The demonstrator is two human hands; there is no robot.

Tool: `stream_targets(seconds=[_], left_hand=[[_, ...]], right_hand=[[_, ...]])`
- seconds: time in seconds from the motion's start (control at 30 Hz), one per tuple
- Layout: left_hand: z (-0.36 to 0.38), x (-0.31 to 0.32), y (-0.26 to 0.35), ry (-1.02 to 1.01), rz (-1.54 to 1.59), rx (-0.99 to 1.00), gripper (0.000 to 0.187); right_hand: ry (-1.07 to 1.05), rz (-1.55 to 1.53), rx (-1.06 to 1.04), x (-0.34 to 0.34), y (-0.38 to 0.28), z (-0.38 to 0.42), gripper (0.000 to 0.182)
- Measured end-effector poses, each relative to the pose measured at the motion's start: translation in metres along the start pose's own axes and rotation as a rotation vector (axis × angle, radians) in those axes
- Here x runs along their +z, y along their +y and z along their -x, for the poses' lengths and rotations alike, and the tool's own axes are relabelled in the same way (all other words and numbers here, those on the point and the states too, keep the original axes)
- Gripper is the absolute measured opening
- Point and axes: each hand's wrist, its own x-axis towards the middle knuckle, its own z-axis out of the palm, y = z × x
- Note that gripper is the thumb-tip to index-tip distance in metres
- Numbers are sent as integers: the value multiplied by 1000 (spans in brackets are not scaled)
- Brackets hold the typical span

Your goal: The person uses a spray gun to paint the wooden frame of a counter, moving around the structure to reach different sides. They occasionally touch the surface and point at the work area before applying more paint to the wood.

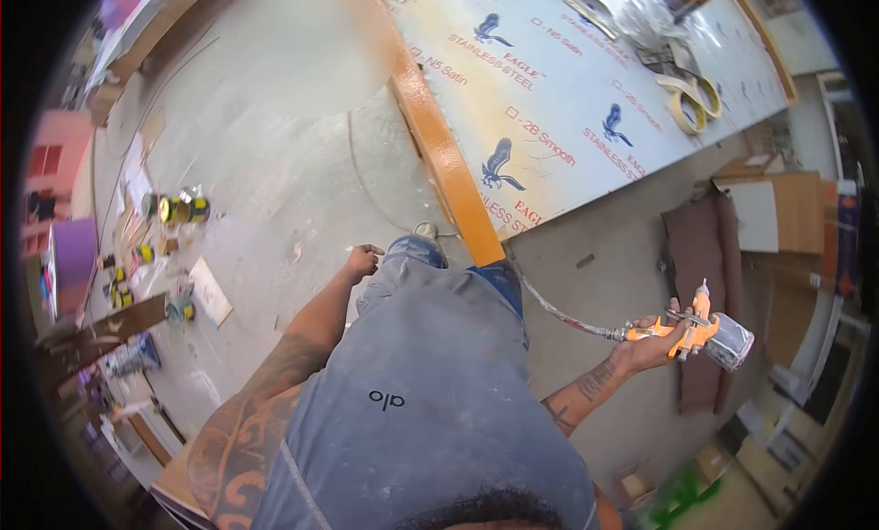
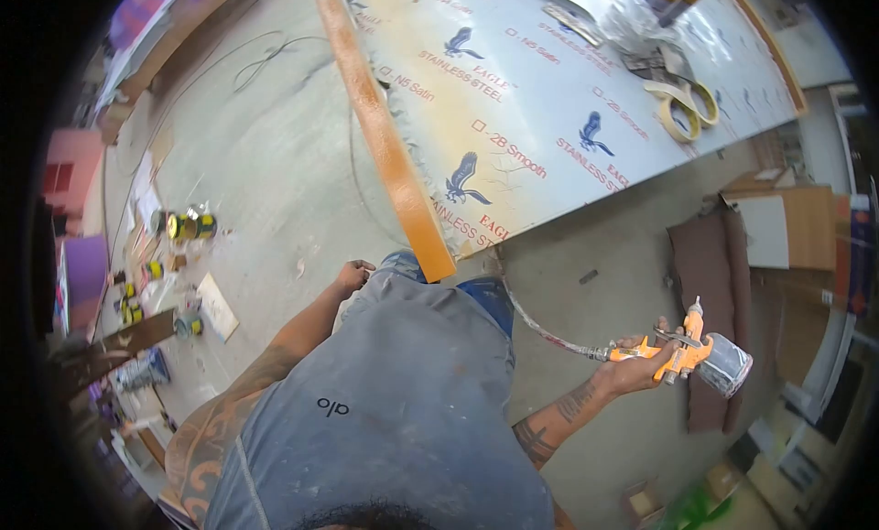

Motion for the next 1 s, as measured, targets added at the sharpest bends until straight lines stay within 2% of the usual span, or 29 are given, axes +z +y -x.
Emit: stream_targets(seconds=[0.07, 0.17, 0.27, 0.37, 0.47, 0.6, 0.8, 1.0], left_hand=[[16, 11, -7, 23, 12, -4, 32], [47, 37, -16, 152, 94, -39, 27], [49, 55, -46, 113, 146, -56, 23], [64, 74, -37, 170, 92, -80, 20], [38, 83, -63, 181, 191, -51, 20], [16, 80, -58, 108, 128, -91, 28], [-31, 65, -29, 39, 167, -171, 38], [-66, 44, 8, -31, 90, -103, 44]], right_hand=[[-34, 8, -1, 13, 3, -18, 40], [-76, 21, 16, 18, 10, -45, 41], [-93, 10, 25, 21, 8, -68, 42], [-126, 13, -10, 22, 4, -85, 41], [-117, 56, -41, 26, -2, -88, 39], [-80, 115, -85, 32, -9, -77, 37], [-31, 92, -59, 38, -14, -54, 31], [5, 106, -70, 35, -13, -43, 34]])
